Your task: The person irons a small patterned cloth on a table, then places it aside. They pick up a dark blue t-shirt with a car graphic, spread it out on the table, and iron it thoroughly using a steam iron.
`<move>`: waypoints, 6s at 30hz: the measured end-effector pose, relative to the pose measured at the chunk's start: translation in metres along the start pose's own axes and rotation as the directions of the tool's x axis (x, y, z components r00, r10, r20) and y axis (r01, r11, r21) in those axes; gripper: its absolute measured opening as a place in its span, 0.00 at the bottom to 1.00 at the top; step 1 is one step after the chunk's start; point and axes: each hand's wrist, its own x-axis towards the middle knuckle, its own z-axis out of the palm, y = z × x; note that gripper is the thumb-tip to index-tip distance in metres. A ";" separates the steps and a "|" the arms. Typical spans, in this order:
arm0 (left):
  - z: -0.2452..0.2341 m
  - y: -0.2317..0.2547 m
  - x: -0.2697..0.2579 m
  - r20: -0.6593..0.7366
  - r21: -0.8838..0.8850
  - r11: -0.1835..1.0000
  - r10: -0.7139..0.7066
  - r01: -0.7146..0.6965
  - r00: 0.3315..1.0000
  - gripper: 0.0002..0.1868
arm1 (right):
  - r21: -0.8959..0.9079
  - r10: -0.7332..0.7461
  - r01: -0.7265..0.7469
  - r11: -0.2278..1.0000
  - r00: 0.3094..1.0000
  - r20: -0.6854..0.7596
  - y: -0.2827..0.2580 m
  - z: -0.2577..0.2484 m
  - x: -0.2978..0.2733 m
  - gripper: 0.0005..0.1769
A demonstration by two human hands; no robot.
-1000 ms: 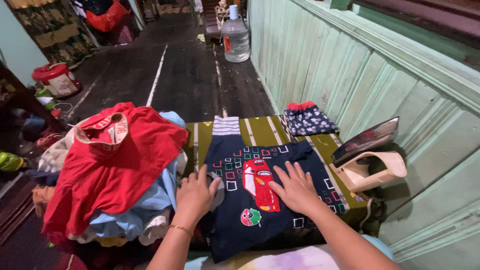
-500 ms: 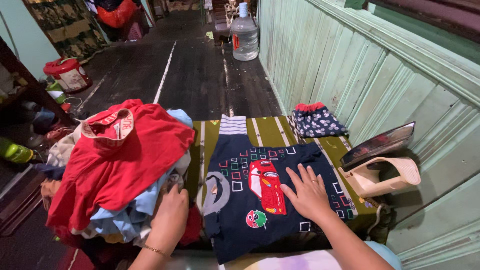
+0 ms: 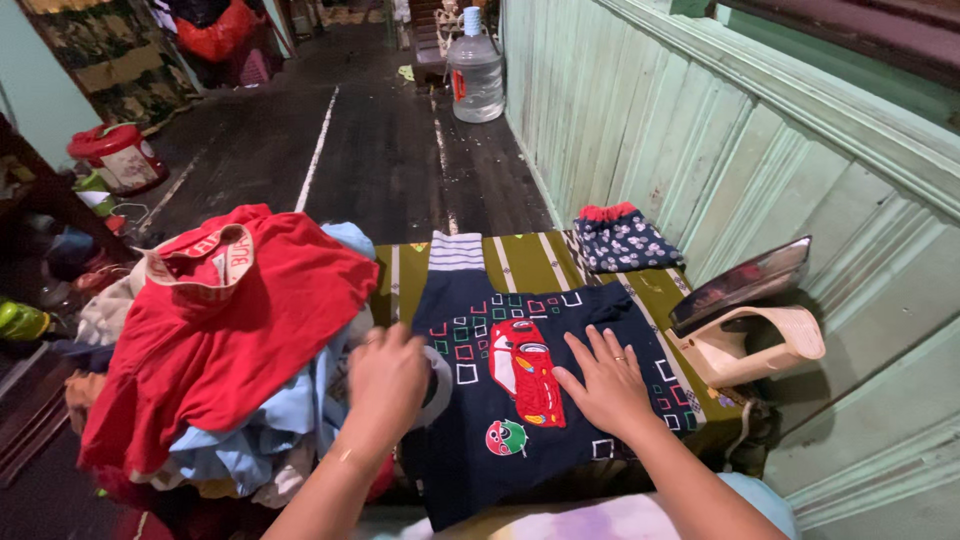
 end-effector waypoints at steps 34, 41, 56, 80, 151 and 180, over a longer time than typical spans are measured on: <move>0.256 0.188 0.175 -0.120 -0.349 0.929 0.087 -0.124 0.989 0.04 | -0.059 0.193 -0.225 0.973 0.923 -0.333 0.063 -0.039 -0.038 0.16; 0.240 0.189 0.174 -0.091 -0.407 0.908 0.071 -0.103 0.993 0.10 | -0.034 0.358 -0.378 0.925 0.899 -0.251 0.063 -0.043 -0.034 0.19; 0.248 0.202 0.182 -0.073 -0.367 0.920 0.121 -0.139 0.990 0.06 | 0.300 0.332 -0.239 0.924 0.890 -0.312 0.073 -0.049 -0.046 0.17; 0.256 0.210 0.191 0.072 -0.341 0.936 0.119 -0.088 0.990 0.08 | -0.107 0.270 -0.256 0.961 0.951 0.150 0.073 -0.089 -0.063 0.21; 0.051 0.008 0.073 0.812 -0.016 0.922 -0.214 0.387 0.543 0.61 | 0.142 -0.574 0.557 0.818 0.803 0.160 -0.041 -0.028 0.030 0.47; -0.001 0.042 -0.039 0.187 -0.206 0.967 -0.114 0.152 0.976 0.05 | 0.191 -0.490 0.472 0.861 0.870 0.059 0.029 -0.066 -0.068 0.06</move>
